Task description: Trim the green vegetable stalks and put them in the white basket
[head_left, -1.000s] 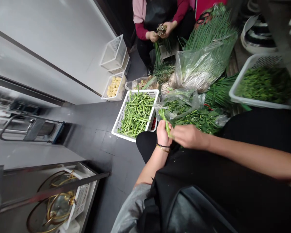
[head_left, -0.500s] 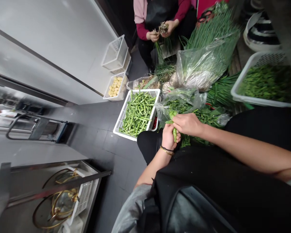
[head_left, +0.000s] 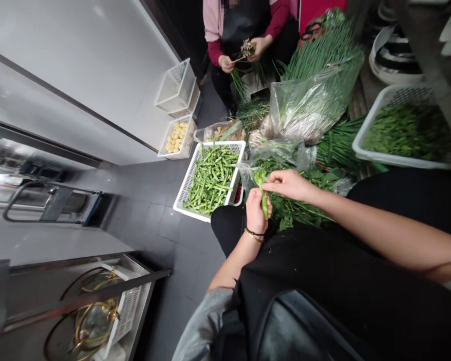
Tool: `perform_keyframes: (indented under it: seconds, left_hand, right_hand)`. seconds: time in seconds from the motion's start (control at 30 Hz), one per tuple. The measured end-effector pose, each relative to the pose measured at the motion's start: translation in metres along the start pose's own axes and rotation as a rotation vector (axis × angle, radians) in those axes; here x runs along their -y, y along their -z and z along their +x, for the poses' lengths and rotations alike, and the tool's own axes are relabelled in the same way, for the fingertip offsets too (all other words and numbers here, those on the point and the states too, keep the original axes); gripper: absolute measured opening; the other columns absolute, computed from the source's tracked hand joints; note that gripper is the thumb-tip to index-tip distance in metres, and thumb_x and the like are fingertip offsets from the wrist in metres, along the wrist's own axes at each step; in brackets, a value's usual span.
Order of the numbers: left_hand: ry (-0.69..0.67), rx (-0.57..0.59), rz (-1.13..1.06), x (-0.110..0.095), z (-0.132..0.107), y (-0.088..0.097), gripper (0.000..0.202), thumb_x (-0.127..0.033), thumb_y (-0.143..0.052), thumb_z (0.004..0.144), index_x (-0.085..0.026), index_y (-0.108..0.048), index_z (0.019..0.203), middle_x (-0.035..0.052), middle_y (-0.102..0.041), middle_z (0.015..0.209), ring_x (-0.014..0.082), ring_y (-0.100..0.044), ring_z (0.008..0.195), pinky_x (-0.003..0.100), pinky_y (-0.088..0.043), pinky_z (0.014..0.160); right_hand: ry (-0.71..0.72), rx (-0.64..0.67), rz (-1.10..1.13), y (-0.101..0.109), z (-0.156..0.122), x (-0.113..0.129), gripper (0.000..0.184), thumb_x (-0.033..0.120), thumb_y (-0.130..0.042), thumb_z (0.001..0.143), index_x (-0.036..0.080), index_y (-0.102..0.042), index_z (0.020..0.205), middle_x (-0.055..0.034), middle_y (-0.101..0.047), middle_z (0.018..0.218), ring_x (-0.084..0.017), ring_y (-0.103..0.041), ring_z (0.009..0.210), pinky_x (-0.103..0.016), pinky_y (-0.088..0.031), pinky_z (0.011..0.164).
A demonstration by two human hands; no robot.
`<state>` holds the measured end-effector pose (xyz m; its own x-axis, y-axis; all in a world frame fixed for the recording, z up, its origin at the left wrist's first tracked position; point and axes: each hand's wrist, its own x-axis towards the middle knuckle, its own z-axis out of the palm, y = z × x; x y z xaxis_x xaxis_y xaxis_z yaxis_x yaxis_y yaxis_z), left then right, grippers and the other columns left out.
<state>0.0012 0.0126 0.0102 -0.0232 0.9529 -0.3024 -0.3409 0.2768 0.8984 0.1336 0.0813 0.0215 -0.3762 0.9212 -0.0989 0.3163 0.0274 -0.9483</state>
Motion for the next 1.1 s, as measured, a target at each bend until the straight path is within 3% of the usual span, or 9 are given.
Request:
perform_keyframes:
  seconds: [0.1,0.23,0.4,0.47,0.6,0.67,0.87,0.93,1.1]
  left_hand:
    - [-0.177,-0.112,0.181,0.007,0.002,0.004,0.031,-0.046,-0.062,0.078,-0.019,-0.046,0.077,-0.0069,-0.043,0.056,0.0051,-0.036,0.045,0.017,-0.028,0.045]
    - [-0.16,-0.127,0.204,0.015,0.004,0.006,0.029,-0.046,-0.058,0.081,-0.02,-0.044,0.075,-0.0074,-0.041,0.053,0.0064,-0.034,0.045,0.019,-0.027,0.047]
    - [-0.171,-0.125,0.238,0.009,0.004,0.003,0.026,-0.041,-0.061,0.078,-0.02,-0.047,0.076,-0.0068,-0.041,0.056,0.0065,-0.035,0.049,0.018,-0.028,0.05]
    - [-0.102,-0.098,0.198,0.006,0.006,0.001,0.026,-0.041,-0.06,0.078,-0.02,-0.045,0.075,-0.0071,-0.04,0.055,0.0058,-0.034,0.046,0.018,-0.027,0.047]
    - [0.268,0.005,0.039,0.013,0.013,0.0,0.025,-0.041,-0.05,0.078,-0.022,-0.034,0.074,-0.0078,-0.039,0.05,0.0066,-0.028,0.035,0.018,-0.015,0.039]
    - [0.326,-0.026,0.066,0.019,0.015,0.003,0.025,-0.042,-0.049,0.079,-0.023,-0.033,0.073,-0.0078,-0.039,0.049,0.0071,-0.029,0.034,0.018,-0.015,0.039]
    - [-0.011,-0.107,0.332,0.02,0.02,0.013,0.024,-0.037,-0.063,0.075,-0.02,-0.047,0.073,-0.0056,-0.041,0.058,0.0071,-0.036,0.05,0.018,-0.027,0.048]
    - [0.091,-0.073,0.258,0.018,0.026,0.012,0.023,-0.036,-0.06,0.077,-0.02,-0.045,0.072,-0.0053,-0.041,0.056,0.0074,-0.035,0.046,0.018,-0.025,0.045]
    - [0.635,0.103,-0.09,0.009,0.057,0.02,0.025,-0.039,-0.05,0.075,-0.018,-0.04,0.066,-0.0046,-0.037,0.051,0.0056,-0.025,0.036,0.017,-0.013,0.035]
  right_hand:
    - [0.092,-0.12,-0.084,-0.012,-0.004,0.002,0.032,0.046,-0.059,0.075,0.018,-0.053,0.061,0.0024,-0.048,0.051,-0.01,-0.041,0.048,-0.023,-0.03,0.049]
    - [0.314,-0.229,-0.209,-0.018,-0.01,-0.006,0.025,0.037,-0.054,0.079,0.019,-0.048,0.064,-0.0006,-0.05,0.062,-0.012,-0.043,0.058,-0.025,-0.033,0.057]
    - [0.101,-0.073,-0.07,-0.007,-0.006,-0.013,0.033,0.05,-0.057,0.077,0.02,-0.049,0.067,0.0039,-0.045,0.051,-0.01,-0.039,0.047,-0.023,-0.029,0.048]
    - [0.101,-0.025,-0.068,-0.006,-0.005,-0.013,0.032,0.049,-0.055,0.078,0.02,-0.047,0.065,0.0029,-0.047,0.05,-0.011,-0.041,0.048,-0.023,-0.029,0.049]
    - [0.254,-0.182,-0.372,-0.018,-0.006,-0.02,0.023,0.031,-0.048,0.079,0.019,-0.045,0.06,-0.0029,-0.055,0.065,-0.012,-0.043,0.056,-0.025,-0.027,0.053]
    - [0.217,-0.153,-0.429,-0.022,-0.005,-0.029,0.021,0.029,-0.048,0.078,0.019,-0.045,0.06,-0.0027,-0.055,0.065,-0.012,-0.042,0.055,-0.025,-0.026,0.053]
    - [-0.06,0.132,-0.123,-0.012,0.007,-0.049,0.041,0.053,-0.047,0.082,0.02,-0.044,0.057,0.003,-0.045,0.043,-0.01,-0.04,0.042,-0.023,-0.027,0.047]
    - [0.035,0.057,-0.221,-0.015,0.007,-0.047,0.037,0.045,-0.047,0.084,0.019,-0.046,0.058,0.0016,-0.049,0.047,-0.01,-0.041,0.045,-0.023,-0.027,0.049]
    - [0.591,-0.069,-0.657,-0.007,0.018,-0.038,0.026,0.025,-0.042,0.089,0.018,-0.059,0.07,-0.0038,-0.059,0.069,-0.012,-0.047,0.059,-0.025,-0.027,0.053]
